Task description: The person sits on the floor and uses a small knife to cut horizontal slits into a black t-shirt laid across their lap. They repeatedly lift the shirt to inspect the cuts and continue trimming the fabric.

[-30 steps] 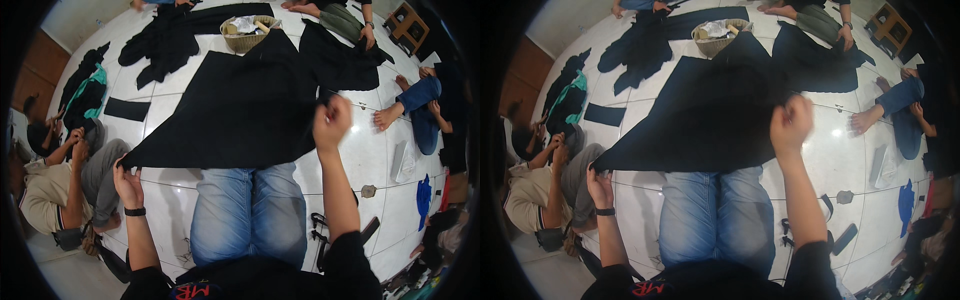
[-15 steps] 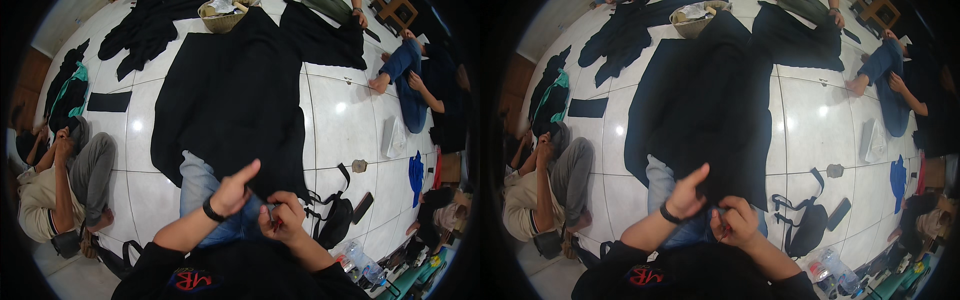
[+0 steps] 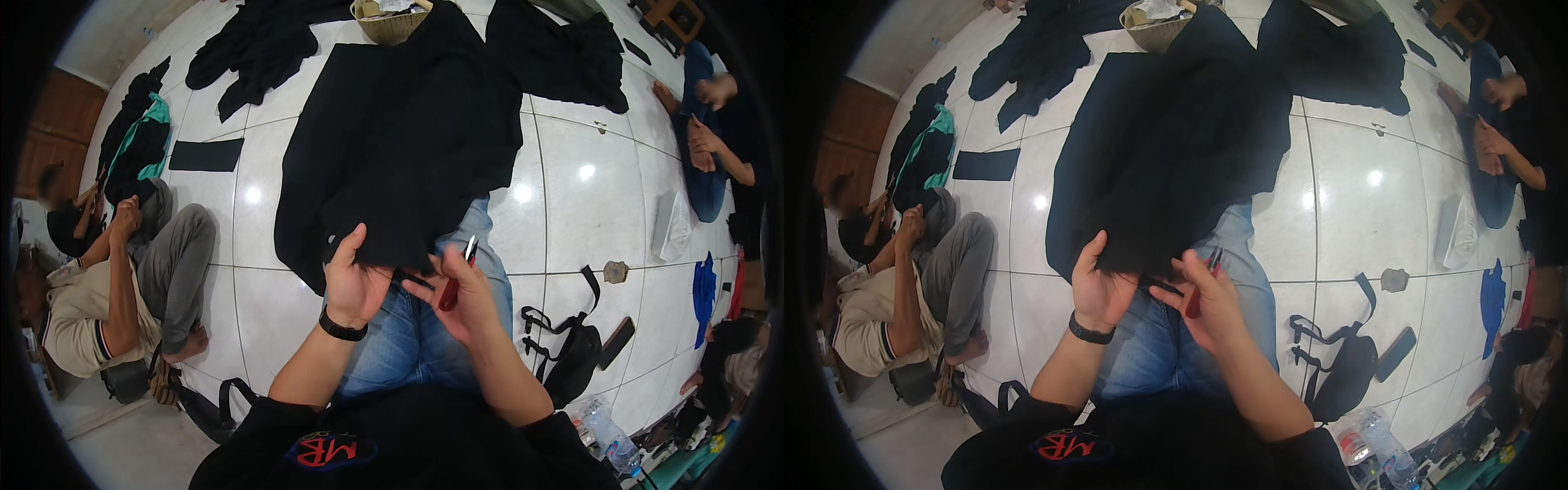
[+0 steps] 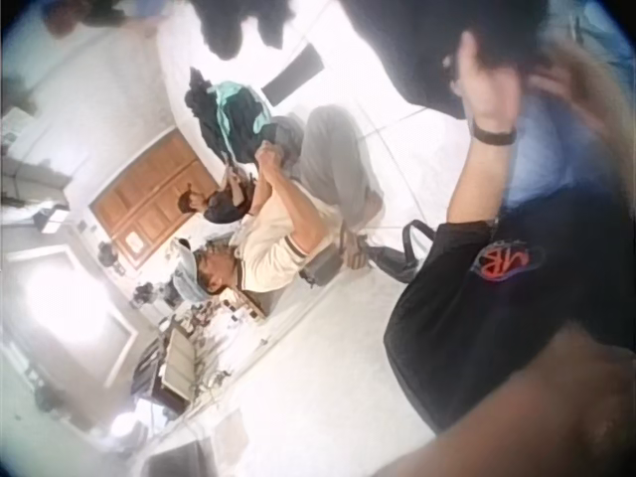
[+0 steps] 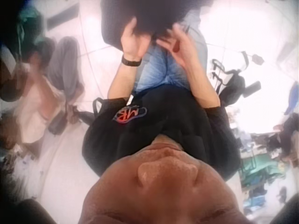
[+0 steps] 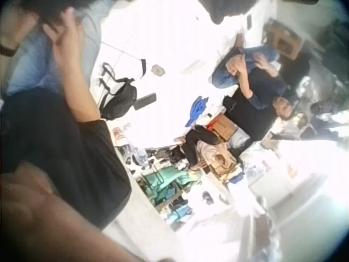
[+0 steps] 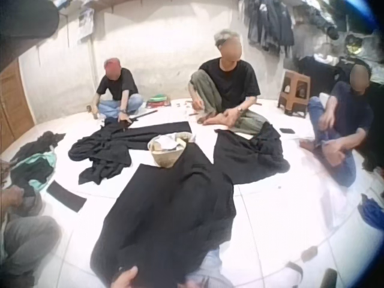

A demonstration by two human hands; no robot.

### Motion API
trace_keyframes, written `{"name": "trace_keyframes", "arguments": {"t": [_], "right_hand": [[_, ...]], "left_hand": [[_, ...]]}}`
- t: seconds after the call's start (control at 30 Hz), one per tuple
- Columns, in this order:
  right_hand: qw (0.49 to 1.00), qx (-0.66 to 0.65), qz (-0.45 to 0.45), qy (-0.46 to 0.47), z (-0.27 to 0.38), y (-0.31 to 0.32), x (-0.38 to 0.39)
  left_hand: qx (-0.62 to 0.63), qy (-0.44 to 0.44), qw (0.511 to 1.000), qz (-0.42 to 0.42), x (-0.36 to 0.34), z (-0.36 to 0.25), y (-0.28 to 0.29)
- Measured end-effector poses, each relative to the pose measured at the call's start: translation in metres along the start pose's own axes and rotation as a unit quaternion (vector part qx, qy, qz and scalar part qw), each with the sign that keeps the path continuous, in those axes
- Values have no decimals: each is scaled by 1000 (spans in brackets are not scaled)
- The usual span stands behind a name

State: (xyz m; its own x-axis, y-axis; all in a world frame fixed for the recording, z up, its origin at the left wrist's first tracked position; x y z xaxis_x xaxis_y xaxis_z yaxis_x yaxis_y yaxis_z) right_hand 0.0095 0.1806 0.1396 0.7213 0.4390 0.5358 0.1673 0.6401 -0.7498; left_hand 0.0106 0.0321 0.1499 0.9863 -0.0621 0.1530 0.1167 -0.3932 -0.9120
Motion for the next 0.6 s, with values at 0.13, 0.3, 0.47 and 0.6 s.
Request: {"name": "trace_keyframes", "arguments": {"t": [0.13,0.3,0.47,0.6], "right_hand": [[992,56,-24,115,9,7,-4],[950,151,-62,267,41,-11,16],[895,328,-38,301,62,-20,36],[850,382,-45,360,85,-6,48]], "left_hand": [[28,-48,993,-104,5,5,9],[29,-52,998,-35,10,39,-5],[-38,22,995,91,10,84,-22],[-164,126,978,40,-21,80,-25]]}}
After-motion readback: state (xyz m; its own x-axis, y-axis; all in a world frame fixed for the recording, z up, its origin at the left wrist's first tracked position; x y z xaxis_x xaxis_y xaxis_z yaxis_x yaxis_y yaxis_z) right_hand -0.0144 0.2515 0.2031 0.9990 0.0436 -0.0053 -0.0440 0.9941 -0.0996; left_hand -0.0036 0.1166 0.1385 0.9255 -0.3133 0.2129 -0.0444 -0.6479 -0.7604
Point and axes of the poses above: each hand's wrist, its own x-axis away from the middle knuckle, its own y-axis out of the back of the hand, z = x × y, the point moved 5 cm from there along -x, towards the middle knuckle, and after that the axes turned 3 degrees about x, right-handed, at the moved point
